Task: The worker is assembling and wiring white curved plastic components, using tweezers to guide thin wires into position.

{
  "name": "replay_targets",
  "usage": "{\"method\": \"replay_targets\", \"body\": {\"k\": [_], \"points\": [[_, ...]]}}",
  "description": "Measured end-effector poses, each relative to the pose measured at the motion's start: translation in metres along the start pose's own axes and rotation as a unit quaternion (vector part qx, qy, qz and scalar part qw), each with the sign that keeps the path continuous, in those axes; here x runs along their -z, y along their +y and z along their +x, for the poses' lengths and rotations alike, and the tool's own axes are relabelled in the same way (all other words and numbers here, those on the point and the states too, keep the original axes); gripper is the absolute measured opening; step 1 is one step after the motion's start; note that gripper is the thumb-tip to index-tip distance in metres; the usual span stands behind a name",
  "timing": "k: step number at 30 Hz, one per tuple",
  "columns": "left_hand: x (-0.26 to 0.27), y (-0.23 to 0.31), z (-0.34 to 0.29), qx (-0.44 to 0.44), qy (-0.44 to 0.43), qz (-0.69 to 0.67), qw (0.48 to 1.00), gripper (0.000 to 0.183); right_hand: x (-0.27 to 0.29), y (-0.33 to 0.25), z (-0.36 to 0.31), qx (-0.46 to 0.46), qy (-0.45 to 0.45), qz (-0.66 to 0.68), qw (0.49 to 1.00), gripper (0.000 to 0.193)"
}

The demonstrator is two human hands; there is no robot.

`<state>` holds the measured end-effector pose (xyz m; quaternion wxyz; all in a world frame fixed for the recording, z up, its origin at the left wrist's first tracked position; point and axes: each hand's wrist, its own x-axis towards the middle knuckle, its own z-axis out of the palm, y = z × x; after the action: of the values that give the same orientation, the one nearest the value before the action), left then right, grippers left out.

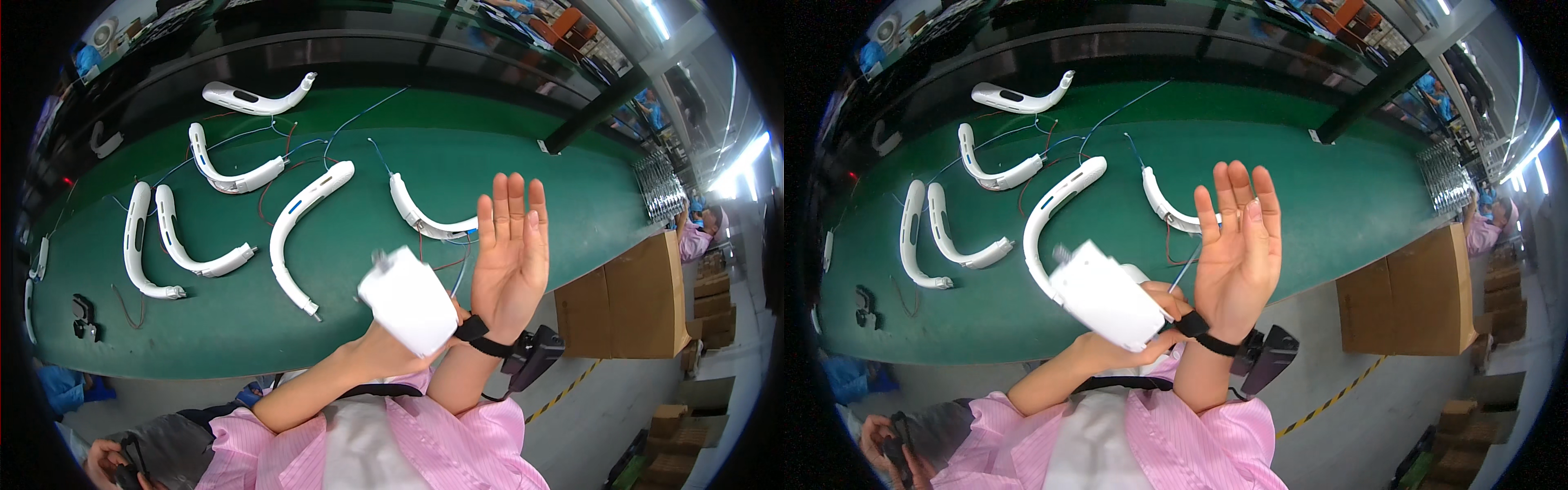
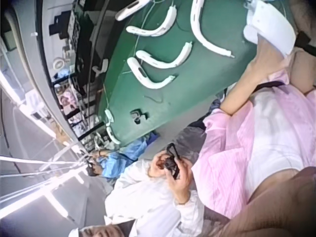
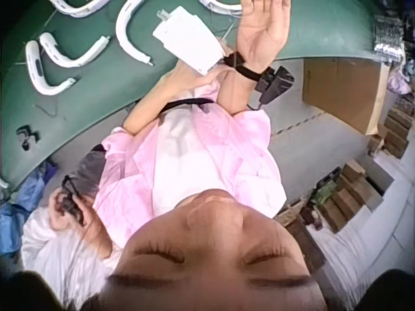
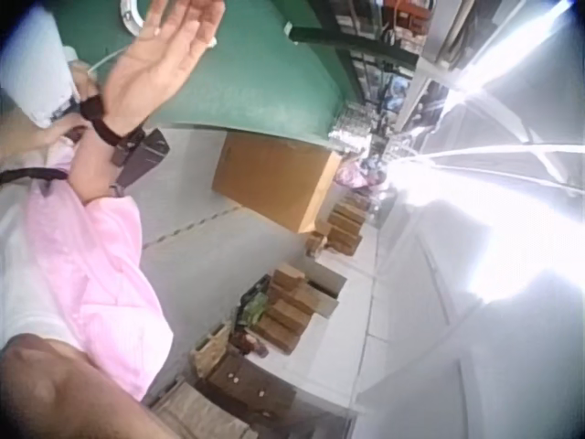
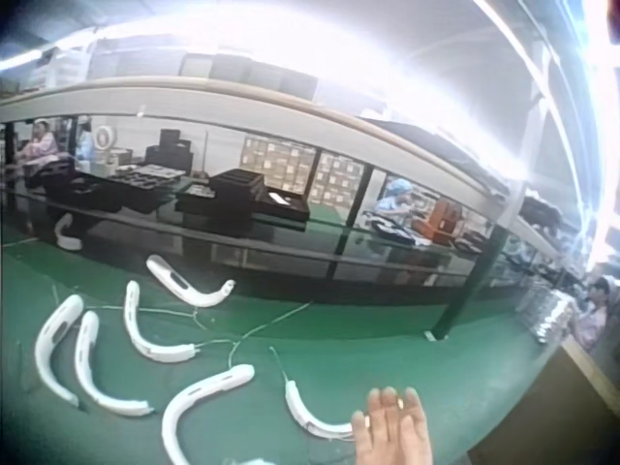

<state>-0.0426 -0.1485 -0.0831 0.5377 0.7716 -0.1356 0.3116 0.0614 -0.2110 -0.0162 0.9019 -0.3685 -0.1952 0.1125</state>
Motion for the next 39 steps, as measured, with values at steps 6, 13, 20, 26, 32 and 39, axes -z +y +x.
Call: {"method": "replay_targets", "body": {"k": [6,13,20,26,32,39], "points": [[0.005,0.014,0.005,0.039,-0.017,-0.083,0.996,0.03,0.011,0.004,0.008,-0.21,-0.016,0.499,0.841,0.018],[0.006,0.019,-0.008,0.113,0.102,-0.106,0.983,0.034,0.006,0.01,0.011,0.031,0.021,-0.007,0.999,0.015],[0.024,0.041,-0.001,0.244,0.134,-0.148,0.949,0.037,0.012,-0.002,0.012,-0.059,-0.041,0.197,0.978,0.014],[0.041,0.057,-0.003,0.275,0.183,-0.206,0.921,0.044,0.025,-0.01,0.017,0.018,-0.001,0.089,0.996,0.013],[0.042,0.058,-0.003,0.271,0.149,-0.171,0.936,0.039,0.007,0.002,0.011,0.149,0.031,-0.15,0.977,0.012],[0.029,0.049,0.0,0.287,0.113,-0.289,0.906,0.036,-0.009,-0.005,0.003,0.163,-0.03,-0.226,0.96,0.015]]}}
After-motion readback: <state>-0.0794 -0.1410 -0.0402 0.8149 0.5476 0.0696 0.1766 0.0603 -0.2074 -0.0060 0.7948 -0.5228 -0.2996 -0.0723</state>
